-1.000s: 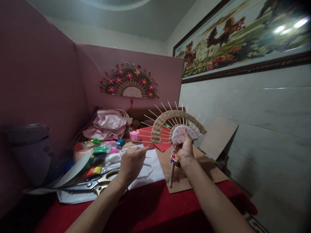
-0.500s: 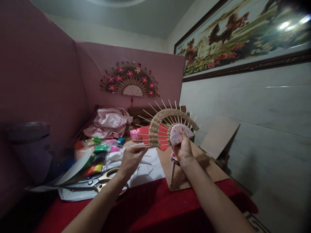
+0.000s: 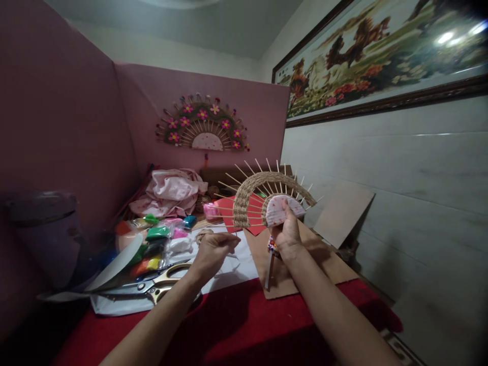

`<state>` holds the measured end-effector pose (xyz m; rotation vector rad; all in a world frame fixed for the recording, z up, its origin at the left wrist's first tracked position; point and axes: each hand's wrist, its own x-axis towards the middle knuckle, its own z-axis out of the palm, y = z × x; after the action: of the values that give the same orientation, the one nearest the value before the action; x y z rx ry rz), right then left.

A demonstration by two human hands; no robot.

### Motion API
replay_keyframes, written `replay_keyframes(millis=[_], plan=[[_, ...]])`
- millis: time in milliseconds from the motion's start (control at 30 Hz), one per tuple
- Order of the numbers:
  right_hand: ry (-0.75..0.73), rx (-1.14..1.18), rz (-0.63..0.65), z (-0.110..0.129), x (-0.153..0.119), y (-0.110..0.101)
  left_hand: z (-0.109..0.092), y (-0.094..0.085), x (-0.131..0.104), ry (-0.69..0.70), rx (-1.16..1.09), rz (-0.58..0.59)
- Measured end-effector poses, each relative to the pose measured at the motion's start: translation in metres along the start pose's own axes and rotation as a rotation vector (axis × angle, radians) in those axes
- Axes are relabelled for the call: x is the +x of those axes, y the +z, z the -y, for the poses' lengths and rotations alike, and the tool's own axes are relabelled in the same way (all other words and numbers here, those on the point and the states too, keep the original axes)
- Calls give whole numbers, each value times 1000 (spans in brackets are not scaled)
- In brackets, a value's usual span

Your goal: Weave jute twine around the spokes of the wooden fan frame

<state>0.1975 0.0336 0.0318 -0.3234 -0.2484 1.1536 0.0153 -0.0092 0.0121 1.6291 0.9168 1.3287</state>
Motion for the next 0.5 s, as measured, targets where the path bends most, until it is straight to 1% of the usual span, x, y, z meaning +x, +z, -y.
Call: replay_keyframes(millis=[133, 200, 367, 500], plan=[[16, -18, 31, 0, -3, 1, -8, -2, 0, -146, -65, -28], [29, -15, 43, 0, -3, 1, -11, -3, 0, -179, -72, -38], [73, -12, 41, -2, -2, 0, -16, -5, -1, -82, -63, -38], [96, -40, 20, -3, -2, 1, -11, -8, 2, -85, -53, -70]])
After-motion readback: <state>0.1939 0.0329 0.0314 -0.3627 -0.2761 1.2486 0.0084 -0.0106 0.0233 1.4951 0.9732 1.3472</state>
